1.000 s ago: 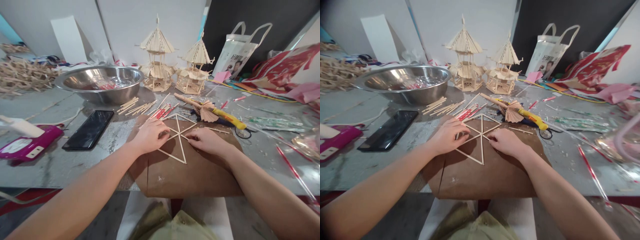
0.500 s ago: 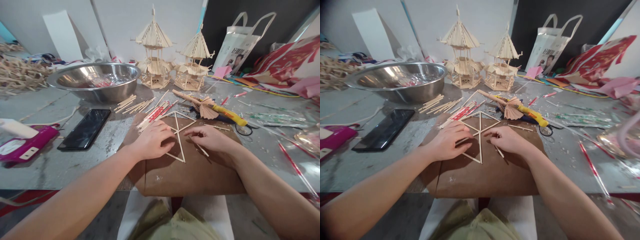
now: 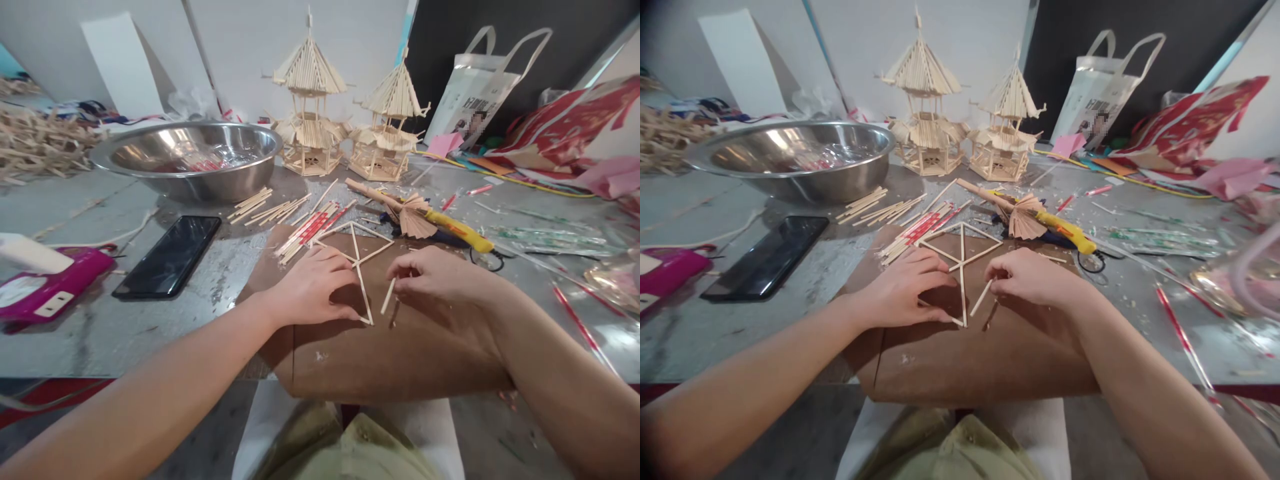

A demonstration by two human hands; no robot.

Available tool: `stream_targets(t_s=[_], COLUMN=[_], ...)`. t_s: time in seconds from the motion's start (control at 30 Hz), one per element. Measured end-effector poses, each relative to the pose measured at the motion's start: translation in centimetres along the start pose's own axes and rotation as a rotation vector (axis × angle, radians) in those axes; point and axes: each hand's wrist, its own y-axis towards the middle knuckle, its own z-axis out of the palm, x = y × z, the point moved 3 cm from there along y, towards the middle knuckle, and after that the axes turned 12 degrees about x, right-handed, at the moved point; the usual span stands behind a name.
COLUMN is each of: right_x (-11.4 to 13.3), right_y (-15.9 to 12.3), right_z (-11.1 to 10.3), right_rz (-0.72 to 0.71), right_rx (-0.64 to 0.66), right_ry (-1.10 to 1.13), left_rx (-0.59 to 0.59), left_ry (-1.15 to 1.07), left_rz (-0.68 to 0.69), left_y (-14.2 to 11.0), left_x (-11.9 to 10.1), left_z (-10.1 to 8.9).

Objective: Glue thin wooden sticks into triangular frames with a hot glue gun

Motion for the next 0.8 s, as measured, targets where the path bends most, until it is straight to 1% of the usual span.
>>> stream_targets(t_s=[0.17, 0.27, 0.4, 0.47, 0.67, 0.8], right_x=[0.6, 0.4, -0.2, -0.5, -1.2, -1.6], right_y=[0.0, 0.1, 0.1, -0.1, -0.3, -0.3], right_z=[0.3, 1.1, 1.8, 2.0, 2.4, 2.5], right_rz=[-0.120, -0.129, -0.053, -0.064, -0.173, -0.204], right_rx=[0.013, -0.004, -0.145, -0.181, -0.134, -0.042], right_ry=[-0.168, -0.221, -0.289, -0.297, -0.281, -0.259], left_rx=[0.016, 0.020, 0.016, 0.019, 0.072, 0.088], left_ry=[0.019, 0.026, 0.030, 0.029, 0.019, 0.014], left_rz=[0.014, 0.011, 0.017, 0.023, 0.073, 0.085], left_y=[0.1, 0.1, 0.1, 0.1, 0.1, 0.1], left_x=[-0.3, -0.3, -0.4, -0.4, -0.8, -0.9], left_z=[0.3, 0.4, 0.4, 0.4, 0.3, 0.4])
